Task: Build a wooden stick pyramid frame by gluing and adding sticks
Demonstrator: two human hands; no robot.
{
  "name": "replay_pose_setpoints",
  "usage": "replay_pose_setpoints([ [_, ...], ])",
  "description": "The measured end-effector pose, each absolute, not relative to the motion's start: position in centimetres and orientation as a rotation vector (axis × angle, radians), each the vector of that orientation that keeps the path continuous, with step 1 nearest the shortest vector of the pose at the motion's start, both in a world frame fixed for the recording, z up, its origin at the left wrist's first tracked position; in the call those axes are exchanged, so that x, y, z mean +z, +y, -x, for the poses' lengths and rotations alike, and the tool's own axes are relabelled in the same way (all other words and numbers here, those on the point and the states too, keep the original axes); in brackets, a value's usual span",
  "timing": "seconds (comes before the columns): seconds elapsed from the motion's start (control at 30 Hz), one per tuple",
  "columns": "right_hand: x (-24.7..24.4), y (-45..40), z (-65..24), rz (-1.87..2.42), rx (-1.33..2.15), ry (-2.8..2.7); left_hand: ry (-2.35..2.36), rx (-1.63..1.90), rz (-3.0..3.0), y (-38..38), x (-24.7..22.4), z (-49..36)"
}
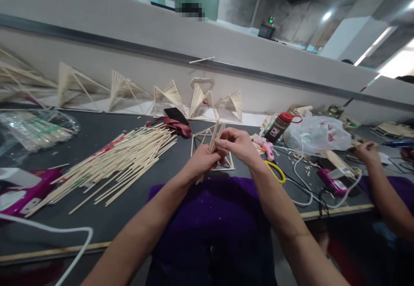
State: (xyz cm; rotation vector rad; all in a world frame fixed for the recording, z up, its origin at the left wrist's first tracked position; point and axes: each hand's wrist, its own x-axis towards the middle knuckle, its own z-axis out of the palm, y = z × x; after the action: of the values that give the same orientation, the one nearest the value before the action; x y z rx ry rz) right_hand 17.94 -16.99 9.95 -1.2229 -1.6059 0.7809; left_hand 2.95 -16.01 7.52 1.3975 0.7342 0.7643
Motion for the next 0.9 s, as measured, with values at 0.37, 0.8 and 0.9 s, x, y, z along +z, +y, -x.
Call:
replay_pose_setpoints([
  [0.37, 10.0, -15.4, -18.8, 1.215, 0.927, -1.543, 0.608, 0.886, -1.199, -15.2, 4.1, -2.3],
  [0.8, 10.4, -16.7, -18.8, 1.071, 1.065, -1.619, 0.469, 0.683, -1.151, -15.4, 3.6, -2.1],
  [0.9, 10.8, -17.1, -19.2, 1.081, 0.912, -1.658, 0.486, 0.731, -1.231, -15.0, 3.6, -1.7],
])
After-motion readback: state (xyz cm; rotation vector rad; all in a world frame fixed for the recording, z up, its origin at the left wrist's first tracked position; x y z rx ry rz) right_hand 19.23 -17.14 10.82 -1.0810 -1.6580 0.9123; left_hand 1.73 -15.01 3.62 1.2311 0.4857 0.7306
